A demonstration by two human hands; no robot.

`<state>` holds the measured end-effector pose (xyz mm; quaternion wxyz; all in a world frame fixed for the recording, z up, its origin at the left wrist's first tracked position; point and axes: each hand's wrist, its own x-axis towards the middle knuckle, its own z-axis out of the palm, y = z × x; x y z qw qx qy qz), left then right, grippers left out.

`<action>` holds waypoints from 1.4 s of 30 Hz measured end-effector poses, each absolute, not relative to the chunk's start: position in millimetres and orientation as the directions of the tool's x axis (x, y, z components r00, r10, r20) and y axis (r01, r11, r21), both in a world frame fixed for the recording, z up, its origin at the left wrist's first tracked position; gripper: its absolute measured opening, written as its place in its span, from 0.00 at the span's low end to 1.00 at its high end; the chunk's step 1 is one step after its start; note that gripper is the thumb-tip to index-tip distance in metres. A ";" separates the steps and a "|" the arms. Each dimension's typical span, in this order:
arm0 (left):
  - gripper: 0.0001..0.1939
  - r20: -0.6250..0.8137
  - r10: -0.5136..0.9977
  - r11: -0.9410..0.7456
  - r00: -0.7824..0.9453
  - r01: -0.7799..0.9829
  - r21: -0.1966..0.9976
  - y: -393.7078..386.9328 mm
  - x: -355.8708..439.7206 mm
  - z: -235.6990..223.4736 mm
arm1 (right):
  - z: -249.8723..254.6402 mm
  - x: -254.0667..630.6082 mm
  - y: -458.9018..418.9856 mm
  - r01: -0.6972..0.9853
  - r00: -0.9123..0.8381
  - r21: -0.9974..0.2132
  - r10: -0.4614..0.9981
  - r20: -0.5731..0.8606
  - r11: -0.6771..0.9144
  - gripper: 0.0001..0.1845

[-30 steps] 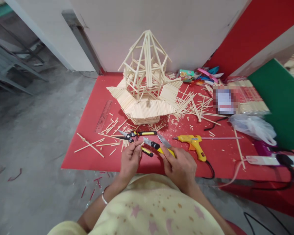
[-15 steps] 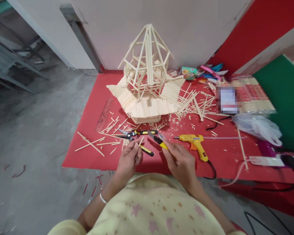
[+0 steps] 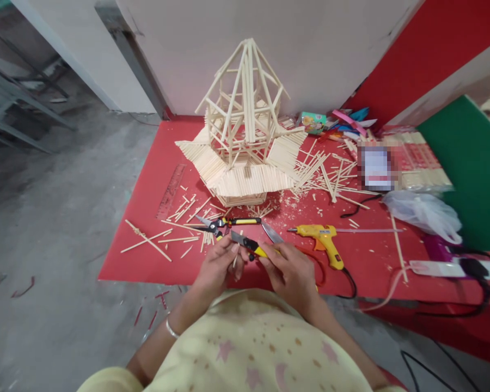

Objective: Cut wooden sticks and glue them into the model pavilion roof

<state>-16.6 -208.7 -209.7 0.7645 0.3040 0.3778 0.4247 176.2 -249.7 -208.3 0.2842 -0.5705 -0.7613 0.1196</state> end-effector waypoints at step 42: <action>0.12 -0.093 0.996 0.088 0.011 -0.438 0.895 -169.2 -11.9 -105.3 | -130.8 128.1 -199.8 0.235 -0.186 -0.941 0.961 0.204 0.245 0.18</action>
